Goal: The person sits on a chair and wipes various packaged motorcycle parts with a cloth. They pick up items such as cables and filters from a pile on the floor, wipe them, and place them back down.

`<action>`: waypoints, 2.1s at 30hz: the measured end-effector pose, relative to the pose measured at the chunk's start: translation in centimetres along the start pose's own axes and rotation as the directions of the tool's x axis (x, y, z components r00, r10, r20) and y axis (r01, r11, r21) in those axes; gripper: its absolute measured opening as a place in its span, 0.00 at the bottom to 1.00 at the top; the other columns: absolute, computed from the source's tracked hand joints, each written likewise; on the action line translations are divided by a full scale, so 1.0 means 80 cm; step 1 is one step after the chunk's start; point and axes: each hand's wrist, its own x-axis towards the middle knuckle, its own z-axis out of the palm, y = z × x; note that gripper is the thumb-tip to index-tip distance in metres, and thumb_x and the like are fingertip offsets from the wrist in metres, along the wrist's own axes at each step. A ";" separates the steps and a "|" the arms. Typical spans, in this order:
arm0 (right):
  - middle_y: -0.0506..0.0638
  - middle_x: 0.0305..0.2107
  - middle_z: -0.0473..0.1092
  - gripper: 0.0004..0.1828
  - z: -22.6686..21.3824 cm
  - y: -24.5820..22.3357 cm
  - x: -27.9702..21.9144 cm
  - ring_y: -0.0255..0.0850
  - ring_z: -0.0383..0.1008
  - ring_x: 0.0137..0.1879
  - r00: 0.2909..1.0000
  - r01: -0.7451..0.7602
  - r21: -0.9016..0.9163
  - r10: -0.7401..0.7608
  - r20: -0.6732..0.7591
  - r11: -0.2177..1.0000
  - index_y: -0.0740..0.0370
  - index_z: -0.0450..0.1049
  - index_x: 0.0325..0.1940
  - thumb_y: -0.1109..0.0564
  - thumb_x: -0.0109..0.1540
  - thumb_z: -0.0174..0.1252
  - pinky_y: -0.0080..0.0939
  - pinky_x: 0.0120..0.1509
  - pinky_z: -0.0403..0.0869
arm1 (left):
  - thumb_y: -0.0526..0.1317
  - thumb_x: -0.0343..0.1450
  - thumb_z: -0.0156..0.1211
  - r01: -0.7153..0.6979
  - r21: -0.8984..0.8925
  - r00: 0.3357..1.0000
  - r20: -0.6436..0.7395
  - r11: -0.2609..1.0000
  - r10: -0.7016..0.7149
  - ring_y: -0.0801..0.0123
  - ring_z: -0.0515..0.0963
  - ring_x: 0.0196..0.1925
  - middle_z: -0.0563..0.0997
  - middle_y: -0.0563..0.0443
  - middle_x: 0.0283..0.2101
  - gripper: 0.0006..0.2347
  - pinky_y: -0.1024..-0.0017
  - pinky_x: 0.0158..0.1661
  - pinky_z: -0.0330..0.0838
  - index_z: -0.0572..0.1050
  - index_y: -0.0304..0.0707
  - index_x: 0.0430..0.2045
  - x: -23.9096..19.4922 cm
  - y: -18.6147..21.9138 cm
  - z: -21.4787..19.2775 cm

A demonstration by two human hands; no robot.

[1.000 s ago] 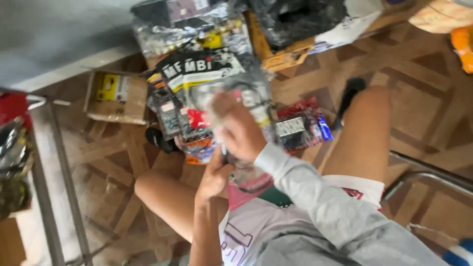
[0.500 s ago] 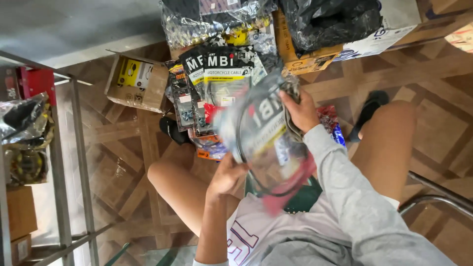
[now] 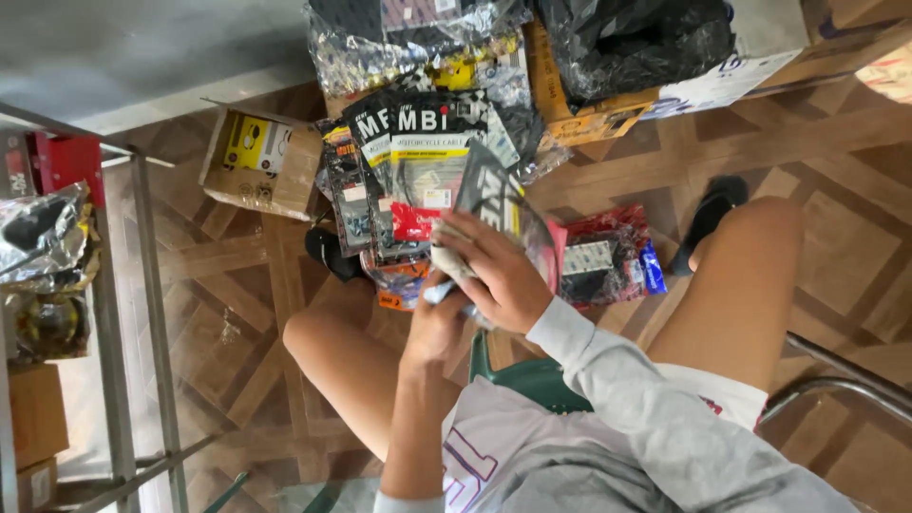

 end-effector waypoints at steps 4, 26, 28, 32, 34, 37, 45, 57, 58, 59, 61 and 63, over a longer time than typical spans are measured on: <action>0.77 0.55 0.66 0.27 -0.008 0.063 -0.012 0.75 0.65 0.63 0.991 -0.131 0.008 0.132 -0.026 0.991 0.76 0.66 0.63 0.50 0.68 0.52 0.67 0.70 0.63 | 0.25 0.69 0.57 0.048 -0.049 0.998 0.040 0.998 -0.046 0.67 0.77 0.39 0.81 0.41 0.36 0.11 0.68 0.34 0.77 0.78 0.29 0.44 -0.026 0.026 -0.015; 0.61 0.70 0.61 0.29 0.011 -0.025 -0.013 0.62 0.63 0.73 0.962 0.133 -0.041 -0.119 0.246 0.990 0.53 0.67 0.71 0.52 0.64 0.55 0.60 0.73 0.62 | 0.28 0.65 0.66 0.245 0.168 0.966 -0.122 0.955 -0.226 0.57 0.75 0.46 0.79 0.40 0.43 0.17 0.51 0.49 0.71 0.76 0.23 0.48 -0.050 -0.021 -0.048; 0.60 0.55 0.67 0.13 0.008 0.004 0.000 0.63 0.67 0.60 0.970 0.189 -0.030 -0.182 0.161 0.982 0.54 0.73 0.48 0.52 0.60 0.59 0.59 0.65 0.64 | 0.26 0.63 0.66 0.250 0.108 0.959 -0.167 0.962 -0.230 0.57 0.76 0.44 0.79 0.41 0.41 0.16 0.52 0.48 0.72 0.77 0.25 0.46 -0.049 -0.027 -0.062; 0.73 0.45 0.71 0.19 -0.021 0.048 0.018 0.72 0.72 0.53 0.996 -0.089 -0.275 0.080 -0.043 0.957 0.72 0.73 0.54 0.65 0.58 0.63 0.66 0.65 0.67 | 0.22 0.60 0.68 0.275 -0.064 0.916 -0.285 0.959 -0.282 0.57 0.82 0.39 0.82 0.42 0.38 0.17 0.55 0.43 0.76 0.80 0.26 0.43 -0.076 0.006 -0.077; 0.68 0.53 0.70 0.26 -0.029 0.093 -0.016 0.64 0.68 0.62 0.847 -0.526 -0.093 0.530 0.033 0.845 0.65 0.71 0.61 0.46 0.64 0.53 0.62 0.71 0.63 | 0.22 0.60 0.68 0.263 -0.069 0.916 -0.294 0.962 -0.272 0.59 0.82 0.40 0.83 0.43 0.38 0.17 0.56 0.42 0.77 0.81 0.27 0.42 -0.082 0.013 -0.084; 0.63 0.64 0.66 0.39 -0.040 0.092 -0.043 0.56 0.62 0.73 0.397 -0.912 0.200 0.893 0.210 0.359 0.59 0.66 0.69 0.27 0.67 0.48 0.56 0.79 0.56 | 0.22 0.59 0.69 0.242 -0.060 0.910 -0.333 0.968 -0.248 0.61 0.82 0.42 0.84 0.44 0.39 0.17 0.57 0.43 0.78 0.81 0.30 0.42 -0.081 0.024 -0.093; 0.47 0.48 0.76 0.28 -0.053 0.161 -0.147 0.36 0.74 0.53 0.456 -0.701 0.627 0.890 0.026 0.340 0.58 0.75 0.60 0.57 0.56 0.74 0.44 0.62 0.72 | 0.41 0.64 0.69 0.450 0.478 0.810 -0.575 0.754 -0.119 0.38 0.59 0.72 0.61 0.29 0.70 0.39 0.46 0.69 0.55 0.55 0.39 0.71 -0.018 0.062 -0.068; 0.61 0.55 0.71 0.21 -0.020 -0.012 -0.050 0.62 0.71 0.63 0.889 -0.365 0.149 0.297 0.350 0.919 0.67 0.78 0.51 0.49 0.62 0.64 0.56 0.66 0.69 | 0.36 0.75 0.53 0.014 -0.330 0.963 -0.250 0.944 -0.102 0.41 0.78 0.56 0.76 0.27 0.56 0.20 0.46 0.53 0.75 0.64 0.33 0.64 0.001 -0.092 -0.039; 0.61 0.57 0.70 0.22 -0.020 -0.012 -0.045 0.62 0.70 0.63 0.893 -0.334 0.093 0.283 0.349 0.938 0.66 0.78 0.50 0.46 0.63 0.63 0.56 0.67 0.69 | 0.39 0.77 0.51 0.010 -0.328 0.968 -0.235 0.945 -0.092 0.44 0.74 0.58 0.72 0.28 0.59 0.22 0.45 0.57 0.69 0.60 0.33 0.67 0.001 -0.077 -0.026; 0.60 0.58 0.69 0.23 -0.018 -0.022 -0.050 0.61 0.69 0.63 0.888 -0.322 0.045 0.285 0.361 0.946 0.66 0.78 0.49 0.42 0.64 0.61 0.55 0.68 0.68 | 0.41 0.78 0.49 0.022 -0.325 0.966 -0.235 0.946 -0.103 0.47 0.69 0.61 0.69 0.29 0.61 0.24 0.45 0.61 0.64 0.56 0.32 0.70 -0.017 -0.060 -0.014; 0.55 0.62 0.66 0.25 -0.009 -0.031 -0.046 0.57 0.65 0.66 0.912 -0.210 -0.071 0.221 0.346 0.975 0.60 0.76 0.54 0.38 0.65 0.56 0.55 0.67 0.64 | 0.44 0.79 0.46 0.017 -0.300 0.973 -0.215 0.954 -0.085 0.48 0.69 0.62 0.69 0.29 0.62 0.24 0.45 0.61 0.66 0.55 0.34 0.70 -0.025 -0.059 -0.017; 0.49 0.67 0.62 0.28 -0.009 -0.028 -0.034 0.54 0.60 0.69 0.932 -0.077 -0.199 0.141 0.333 0.977 0.54 0.74 0.60 0.35 0.67 0.51 0.54 0.66 0.60 | 0.47 0.80 0.42 -0.001 -0.279 0.983 -0.178 0.960 -0.050 0.49 0.70 0.63 0.70 0.29 0.63 0.24 0.45 0.60 0.68 0.55 0.35 0.70 -0.024 -0.043 -0.007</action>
